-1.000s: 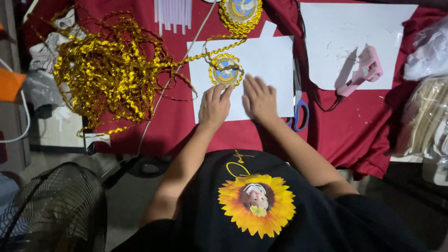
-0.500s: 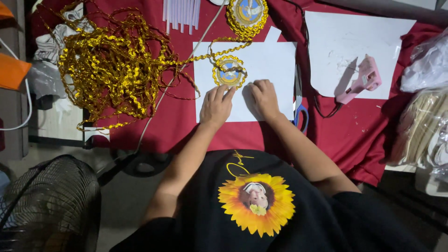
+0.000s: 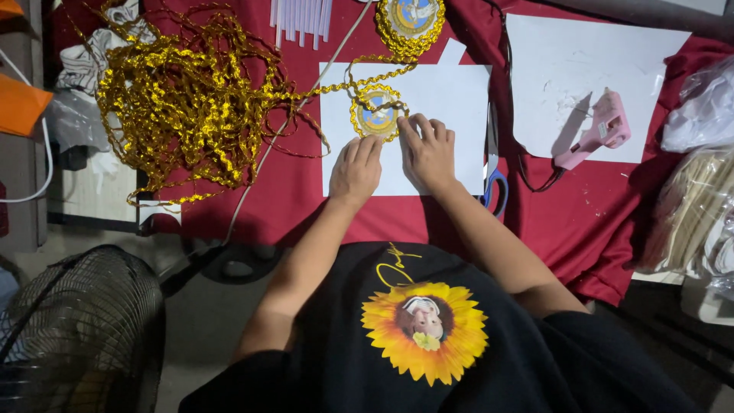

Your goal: Assembling decorative badges by gluing gold tinsel trim around printed circular logos using a glue gun.

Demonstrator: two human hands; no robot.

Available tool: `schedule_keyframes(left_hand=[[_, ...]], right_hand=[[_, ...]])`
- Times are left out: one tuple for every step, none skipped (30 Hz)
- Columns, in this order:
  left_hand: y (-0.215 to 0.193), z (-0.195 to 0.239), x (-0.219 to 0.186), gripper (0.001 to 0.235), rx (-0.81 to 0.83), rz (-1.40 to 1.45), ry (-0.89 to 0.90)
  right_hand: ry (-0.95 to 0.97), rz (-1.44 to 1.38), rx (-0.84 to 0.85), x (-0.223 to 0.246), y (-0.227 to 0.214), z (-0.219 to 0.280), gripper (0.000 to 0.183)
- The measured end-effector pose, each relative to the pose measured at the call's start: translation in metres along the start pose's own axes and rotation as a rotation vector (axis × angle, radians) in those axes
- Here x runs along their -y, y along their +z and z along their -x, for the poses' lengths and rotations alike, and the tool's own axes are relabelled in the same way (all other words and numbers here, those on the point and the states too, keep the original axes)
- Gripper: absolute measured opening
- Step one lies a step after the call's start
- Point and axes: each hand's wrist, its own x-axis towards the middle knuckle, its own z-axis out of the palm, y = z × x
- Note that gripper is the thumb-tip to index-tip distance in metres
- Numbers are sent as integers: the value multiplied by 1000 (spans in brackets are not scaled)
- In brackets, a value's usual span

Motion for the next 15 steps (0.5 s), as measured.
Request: schedule_keyframes(left_hand=[[-3, -1, -1, 34, 1, -2, 0], [-5, -3, -2, 36, 13, 2, -2], [-7, -5, -3, 37, 22, 5, -5], [-5, -6, -2, 37, 20, 3, -4], [-4, -4, -2, 39, 28, -15, 4], [-3, -2, -3, 40, 36, -32, 13], [-3, 1, -4, 40, 39, -33, 11], [-2, 4, -6, 41, 31, -58, -2], [-1, 1, -6, 41, 18, -86, -7], [5, 3, -2, 41, 15, -89, -1], [11, 6, -1, 36, -34, -55, -57], [18, 10, 0, 32, -82, -21, -112], [12, 5, -1, 32, -78, -22, -111], [7, 0, -2, 30, -88, 27, -165], [2, -5, -4, 28, -97, 77, -221]], right_hand=[[0, -2, -1, 1, 0, 0, 56], [4, 4, -5, 2, 0, -1, 57], [6, 12, -11, 2, -1, -2, 59], [4, 12, -13, 0, 2, -3, 59], [6, 19, -9, -1, 4, 0, 61], [8, 26, -4, -1, 7, 2, 64], [8, 23, -3, -2, 7, 4, 64], [67, -78, -37, -4, 8, 5, 62], [126, -176, -81, -9, 9, 3, 60], [126, -176, -89, -21, 14, 9, 60], [296, -402, -101, -32, 18, 18, 38], [465, -630, -112, -44, 23, 27, 16], [469, -632, -111, -48, 16, 34, 16], [424, -696, -154, -52, 9, 41, 17], [379, -757, -195, -57, 2, 48, 17]])
